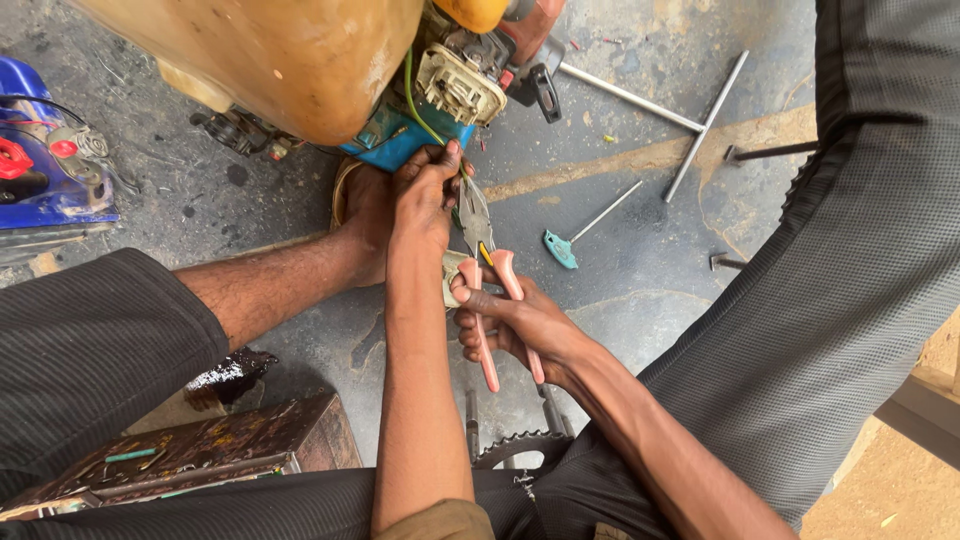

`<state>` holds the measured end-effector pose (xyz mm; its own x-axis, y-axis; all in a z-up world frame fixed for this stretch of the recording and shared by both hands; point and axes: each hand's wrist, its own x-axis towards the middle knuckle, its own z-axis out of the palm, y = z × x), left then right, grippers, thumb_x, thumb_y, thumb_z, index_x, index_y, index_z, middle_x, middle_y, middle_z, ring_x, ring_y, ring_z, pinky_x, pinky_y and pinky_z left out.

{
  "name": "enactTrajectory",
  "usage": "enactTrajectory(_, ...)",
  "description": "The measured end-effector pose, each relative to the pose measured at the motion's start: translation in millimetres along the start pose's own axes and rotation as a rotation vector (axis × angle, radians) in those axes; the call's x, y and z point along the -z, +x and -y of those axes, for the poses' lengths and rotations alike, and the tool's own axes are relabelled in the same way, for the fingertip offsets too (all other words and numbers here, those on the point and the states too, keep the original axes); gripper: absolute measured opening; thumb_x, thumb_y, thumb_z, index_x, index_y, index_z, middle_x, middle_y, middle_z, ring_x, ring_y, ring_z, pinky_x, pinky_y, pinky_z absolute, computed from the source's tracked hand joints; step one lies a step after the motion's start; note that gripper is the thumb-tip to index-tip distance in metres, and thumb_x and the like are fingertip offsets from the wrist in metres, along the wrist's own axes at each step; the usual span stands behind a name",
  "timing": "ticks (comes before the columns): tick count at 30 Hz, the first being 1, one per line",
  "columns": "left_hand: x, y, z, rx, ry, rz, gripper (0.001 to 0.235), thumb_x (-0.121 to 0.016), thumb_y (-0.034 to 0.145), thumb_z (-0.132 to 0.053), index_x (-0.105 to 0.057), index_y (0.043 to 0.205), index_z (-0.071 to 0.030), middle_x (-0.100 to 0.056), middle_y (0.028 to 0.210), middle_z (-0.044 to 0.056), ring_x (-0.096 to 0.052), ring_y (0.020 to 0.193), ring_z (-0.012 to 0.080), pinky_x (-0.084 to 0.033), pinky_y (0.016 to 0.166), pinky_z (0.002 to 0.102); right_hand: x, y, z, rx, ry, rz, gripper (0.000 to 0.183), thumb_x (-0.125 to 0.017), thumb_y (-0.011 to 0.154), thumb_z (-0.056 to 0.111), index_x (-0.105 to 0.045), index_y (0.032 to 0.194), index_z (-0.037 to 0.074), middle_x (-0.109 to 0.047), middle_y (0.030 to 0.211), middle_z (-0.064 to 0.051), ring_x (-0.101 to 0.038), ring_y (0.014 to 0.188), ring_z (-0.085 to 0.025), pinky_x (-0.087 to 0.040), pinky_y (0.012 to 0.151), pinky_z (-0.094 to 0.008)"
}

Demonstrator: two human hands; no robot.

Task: The person works on the engine of a small machine, using pliers to pull and adjust fuel lines and wires around the carburetor area.

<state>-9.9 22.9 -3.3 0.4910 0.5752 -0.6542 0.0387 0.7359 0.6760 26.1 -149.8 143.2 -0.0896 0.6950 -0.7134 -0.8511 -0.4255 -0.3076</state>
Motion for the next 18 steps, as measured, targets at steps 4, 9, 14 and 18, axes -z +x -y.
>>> enactTrajectory(4,-4,0,-3,0.020,0.024,-0.014,0.016,-0.075,0.093,-0.017,-0.065,0.084,-0.009,-0.070,0.075,0.006,-0.049,0.056,0.0069,-0.033,0.051,0.022,2,-9,6,-0.062,-0.219,-0.144,0.044,-0.053,0.098,0.034,-0.052,0.136,0.011,-0.070,0.098,-0.009,-0.071,0.090,-0.020,-0.064,0.078,-0.038)
enactTrajectory(9,-9,-2,-10,0.007,-0.059,-0.051,0.015,-0.076,0.091,-0.013,-0.065,0.085,-0.004,-0.070,0.075,0.012,-0.047,0.051,0.0071,-0.029,0.044,0.020,11,-11,-8,-0.045,-0.426,-0.340,0.051,-0.053,0.099,0.026,-0.041,0.147,0.013,-0.068,0.118,-0.003,-0.073,0.102,-0.020,-0.063,0.091,-0.039)
enactTrajectory(14,-9,-4,-13,-0.013,-0.072,-0.027,0.013,-0.076,0.090,-0.010,-0.067,0.085,-0.002,-0.069,0.075,0.013,-0.047,0.051,0.0066,-0.027,0.043,0.020,44,14,-20,-0.087,-0.926,-0.581,0.048,-0.050,0.102,0.027,-0.047,0.147,0.011,-0.071,0.109,-0.025,-0.074,0.092,-0.038,-0.060,0.083,-0.049)
enactTrajectory(18,-13,-5,-11,0.017,-0.065,-0.032,0.013,-0.077,0.089,-0.009,-0.067,0.085,-0.003,-0.069,0.075,0.012,-0.049,0.050,0.0065,-0.028,0.042,0.019,68,46,-16,0.309,-1.313,-0.820,0.055,-0.062,0.095,0.024,-0.048,0.146,0.008,-0.063,0.120,-0.028,-0.063,0.109,-0.042,-0.051,0.091,-0.055)
